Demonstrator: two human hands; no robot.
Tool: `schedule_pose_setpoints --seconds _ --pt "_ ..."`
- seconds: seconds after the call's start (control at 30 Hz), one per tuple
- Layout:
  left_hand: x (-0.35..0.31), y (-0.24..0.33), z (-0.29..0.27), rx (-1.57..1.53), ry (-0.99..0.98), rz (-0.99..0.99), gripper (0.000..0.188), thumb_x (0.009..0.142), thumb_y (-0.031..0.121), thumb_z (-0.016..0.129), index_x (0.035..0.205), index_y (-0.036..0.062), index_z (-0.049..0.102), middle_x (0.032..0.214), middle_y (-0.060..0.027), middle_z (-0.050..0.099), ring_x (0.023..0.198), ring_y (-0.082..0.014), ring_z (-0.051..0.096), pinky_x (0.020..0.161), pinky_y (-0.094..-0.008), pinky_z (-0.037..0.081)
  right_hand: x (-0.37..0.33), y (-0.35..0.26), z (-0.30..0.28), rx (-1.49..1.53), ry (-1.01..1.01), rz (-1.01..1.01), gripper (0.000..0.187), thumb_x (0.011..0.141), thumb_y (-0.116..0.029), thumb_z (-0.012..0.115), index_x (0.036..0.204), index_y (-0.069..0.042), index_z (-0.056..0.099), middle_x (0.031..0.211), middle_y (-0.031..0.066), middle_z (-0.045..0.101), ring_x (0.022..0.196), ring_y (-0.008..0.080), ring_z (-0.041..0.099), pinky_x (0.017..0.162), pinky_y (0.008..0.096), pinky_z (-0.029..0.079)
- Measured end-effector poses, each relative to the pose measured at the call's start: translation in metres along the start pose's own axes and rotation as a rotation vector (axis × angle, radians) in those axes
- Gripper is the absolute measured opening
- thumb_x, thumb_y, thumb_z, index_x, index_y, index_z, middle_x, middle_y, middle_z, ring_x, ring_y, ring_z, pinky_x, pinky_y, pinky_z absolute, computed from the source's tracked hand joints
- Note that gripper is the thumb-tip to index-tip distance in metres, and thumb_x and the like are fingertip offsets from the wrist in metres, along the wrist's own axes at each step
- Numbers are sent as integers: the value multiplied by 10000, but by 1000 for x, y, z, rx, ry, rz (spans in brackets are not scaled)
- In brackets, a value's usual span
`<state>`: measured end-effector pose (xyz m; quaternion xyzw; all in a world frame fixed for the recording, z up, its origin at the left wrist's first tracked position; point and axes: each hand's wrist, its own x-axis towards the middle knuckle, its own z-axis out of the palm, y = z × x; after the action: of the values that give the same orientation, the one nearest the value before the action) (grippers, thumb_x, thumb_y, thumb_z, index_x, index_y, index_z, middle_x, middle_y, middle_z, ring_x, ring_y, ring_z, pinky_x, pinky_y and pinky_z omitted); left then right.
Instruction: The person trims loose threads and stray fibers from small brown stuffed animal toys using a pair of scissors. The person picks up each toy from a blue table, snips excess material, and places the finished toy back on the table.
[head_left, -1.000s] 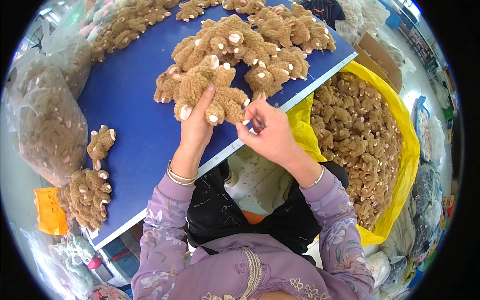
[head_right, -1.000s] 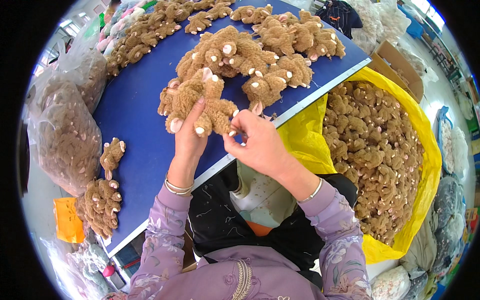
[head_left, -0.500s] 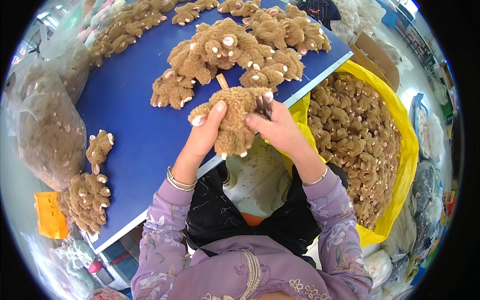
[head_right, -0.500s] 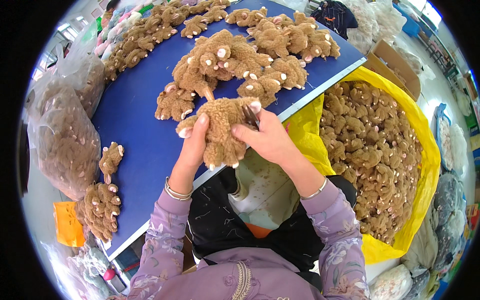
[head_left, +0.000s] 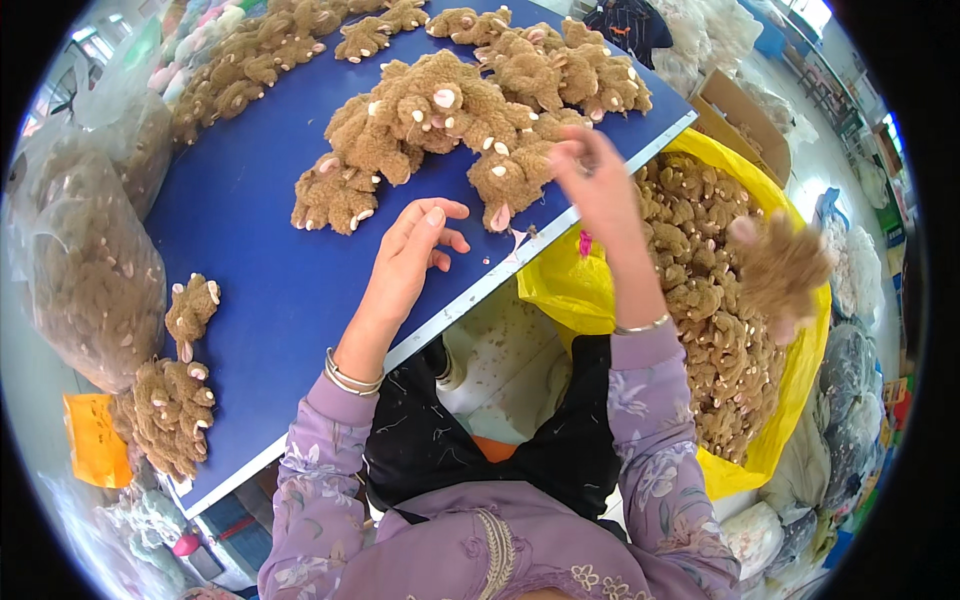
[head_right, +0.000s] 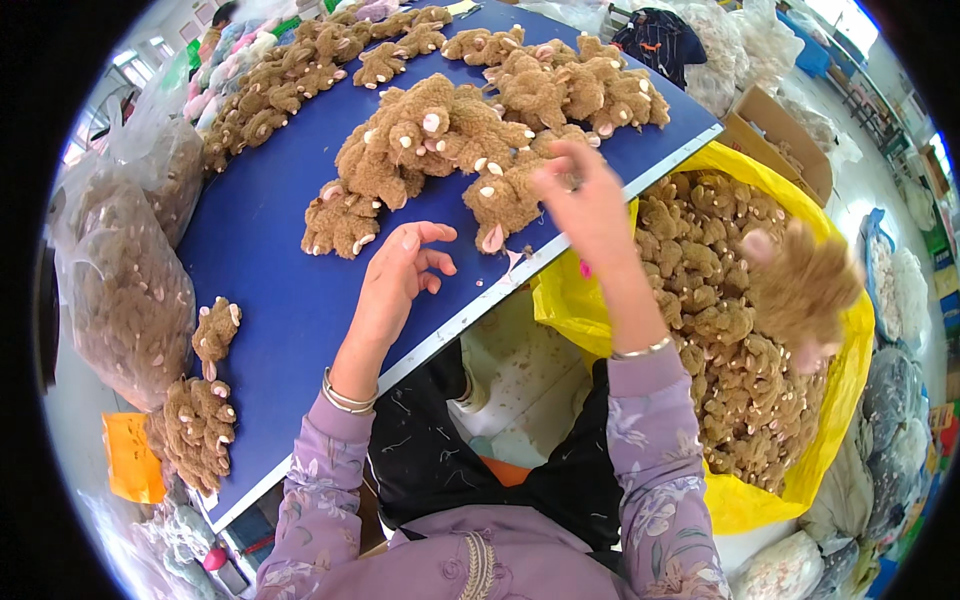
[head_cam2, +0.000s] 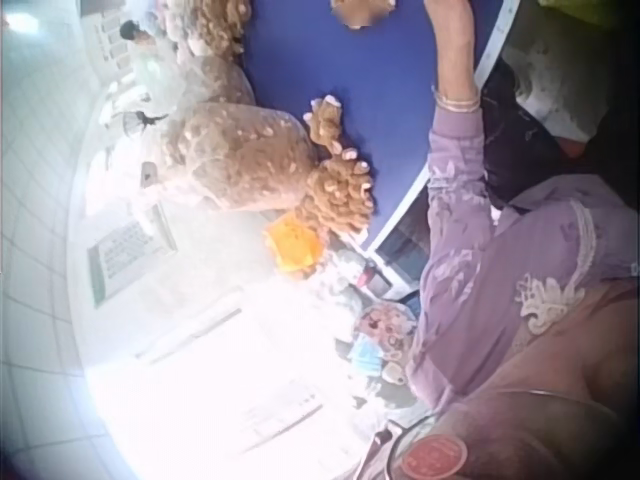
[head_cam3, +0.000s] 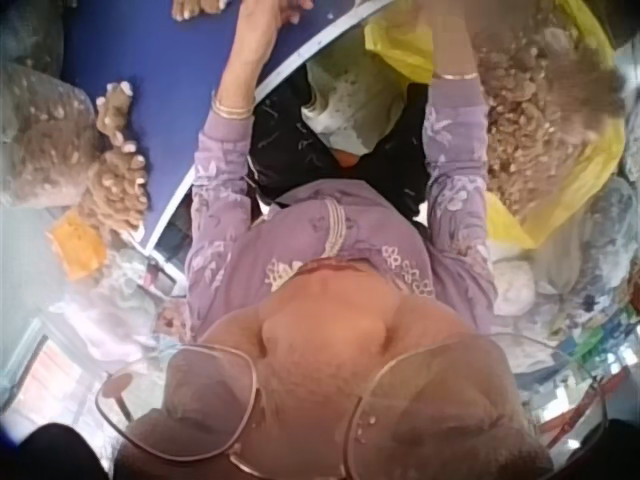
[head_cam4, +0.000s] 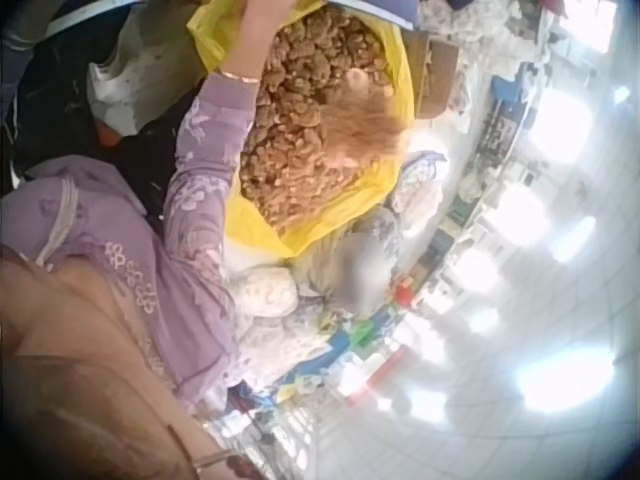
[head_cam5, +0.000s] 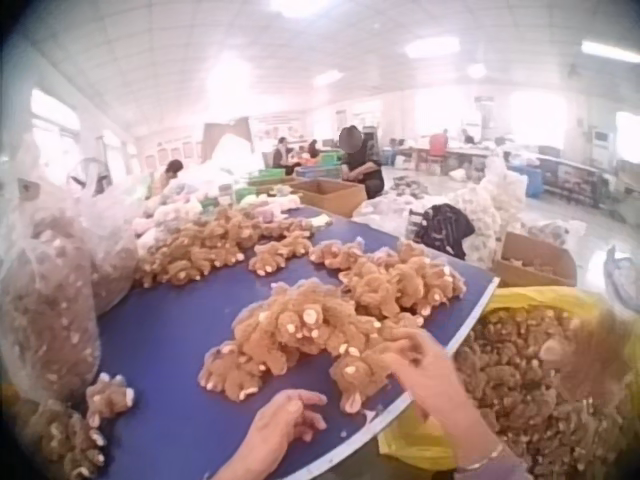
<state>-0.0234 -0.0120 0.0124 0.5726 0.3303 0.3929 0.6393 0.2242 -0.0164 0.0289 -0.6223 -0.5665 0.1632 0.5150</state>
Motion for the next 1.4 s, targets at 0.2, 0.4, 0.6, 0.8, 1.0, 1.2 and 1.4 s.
schedule_pose_setpoints --seconds 0.2,0.4,0.6,0.8,1.0,1.2,1.4 --pt "1 -7 -1 60 7 -133 273 978 241 533 1168 46 513 1117 -62 602 853 -113 593 681 -224 460 -9 3 33 -200 -287 23 399 798 -235 671 1119 -13 592 1061 205 641 992 373 607 868 407 477" --pt "0 -5 6 246 221 -70 571 896 272 645 1332 4 391 1129 -97 594 859 -123 601 637 -227 468 -23 -8 34 -51 -301 82 366 800 -173 692 1083 10 553 923 132 641 833 210 581 761 318 478" --pt "2 -14 1 22 159 46 844 794 199 775 1417 -39 258 1199 -112 556 1038 -153 583 844 -285 510 -43 -23 43 247 -261 -31 297 779 -73 708 1011 -24 527 857 13 572 772 59 496 673 238 449" --pt "-3 0 8 -110 232 175 858 788 103 760 1437 -12 210 1224 -121 530 1097 -176 559 933 -329 484 -55 -38 42 234 -413 -59 295 775 -103 733 1004 -48 554 864 47 590 702 141 544 621 266 461" --pt "-2 -3 4 92 362 181 814 795 134 753 1424 -3 254 1204 -155 538 1078 -198 574 920 -338 492 -59 -38 52 169 -322 -147 273 793 -94 731 994 -53 551 908 48 575 743 165 561 617 288 463" --pt "2 -7 -3 -256 344 171 513 885 47 623 1333 20 375 1144 -126 601 984 -159 624 800 -272 535 -64 -45 49 454 -366 -42 221 834 -70 692 1001 -43 550 778 9 600 607 58 499 533 231 415" --pt "3 -8 -4 -251 376 171 485 886 29 614 1312 24 383 1137 -116 600 965 -152 625 792 -271 543 -56 -29 48 469 -186 -77 59 873 -37 622 923 -25 593 684 -35 570 561 14 435 505 201 367"
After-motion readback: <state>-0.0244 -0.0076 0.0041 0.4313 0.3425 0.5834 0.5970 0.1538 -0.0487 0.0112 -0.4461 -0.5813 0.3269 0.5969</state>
